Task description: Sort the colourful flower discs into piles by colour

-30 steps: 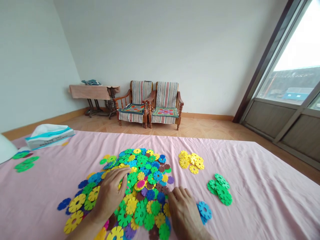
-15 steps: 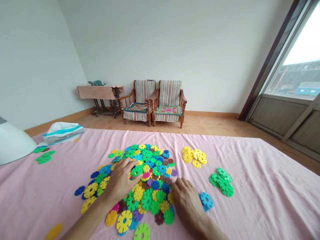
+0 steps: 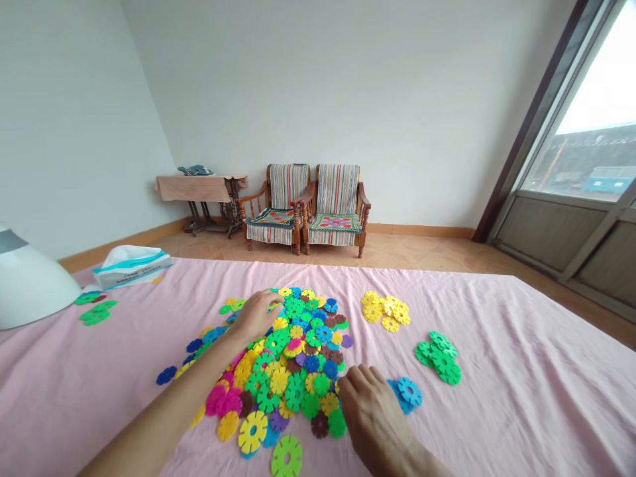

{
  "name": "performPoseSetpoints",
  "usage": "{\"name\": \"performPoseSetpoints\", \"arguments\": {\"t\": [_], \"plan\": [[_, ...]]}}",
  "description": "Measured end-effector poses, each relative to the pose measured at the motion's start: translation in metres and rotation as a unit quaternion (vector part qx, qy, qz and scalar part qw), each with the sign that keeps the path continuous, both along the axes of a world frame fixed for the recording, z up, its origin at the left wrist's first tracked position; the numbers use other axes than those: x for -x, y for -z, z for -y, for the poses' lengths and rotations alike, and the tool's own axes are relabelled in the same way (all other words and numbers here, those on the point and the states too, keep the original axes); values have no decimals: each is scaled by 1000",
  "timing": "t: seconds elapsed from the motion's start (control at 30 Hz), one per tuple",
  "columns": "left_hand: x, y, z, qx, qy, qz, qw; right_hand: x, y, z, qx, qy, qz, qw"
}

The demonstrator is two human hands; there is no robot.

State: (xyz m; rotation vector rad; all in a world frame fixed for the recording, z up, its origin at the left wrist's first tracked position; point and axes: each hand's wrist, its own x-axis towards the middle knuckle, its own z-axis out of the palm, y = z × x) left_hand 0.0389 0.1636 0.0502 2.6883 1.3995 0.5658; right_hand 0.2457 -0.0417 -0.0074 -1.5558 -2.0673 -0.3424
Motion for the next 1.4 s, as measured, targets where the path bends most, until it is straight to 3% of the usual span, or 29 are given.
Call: {"name": "performPoseSetpoints", "arguments": {"t": [0.2, 0.33, 0.5, 0.67, 0.77, 0.87, 1.03, 1.23, 1.4], "plan": [[-32, 9, -56, 13, -60, -62, 996, 7, 11, 9, -39, -3, -38, 999], [-43, 15, -69, 24, -103, -84, 991, 3, 18, 5, -33, -16, -55, 998], [-38, 20, -73, 43, -116, -79, 989, 1, 12, 5, 2, 1, -84, 997], [-32, 16, -69, 47, -103, -29, 993, 8, 8, 6, 0, -18, -94, 995], [-41, 12, -61, 46, -68, 10, 997, 11, 10, 7, -17, -40, -97, 994], [-65, 11, -47, 75, -3, 47, 996, 10, 11, 9, -20, -50, -98, 994], [-129, 20, -18, 143, 78, 101, 981, 2, 12, 10, -8, -18, -89, 996], [-197, 28, -4, 183, 82, 133, 971, -2, 12, 12, -2, -1, -71, 997], [-211, 29, -8, 179, 73, 142, 971, -1, 12, 11, -12, 2, -63, 998]]}}
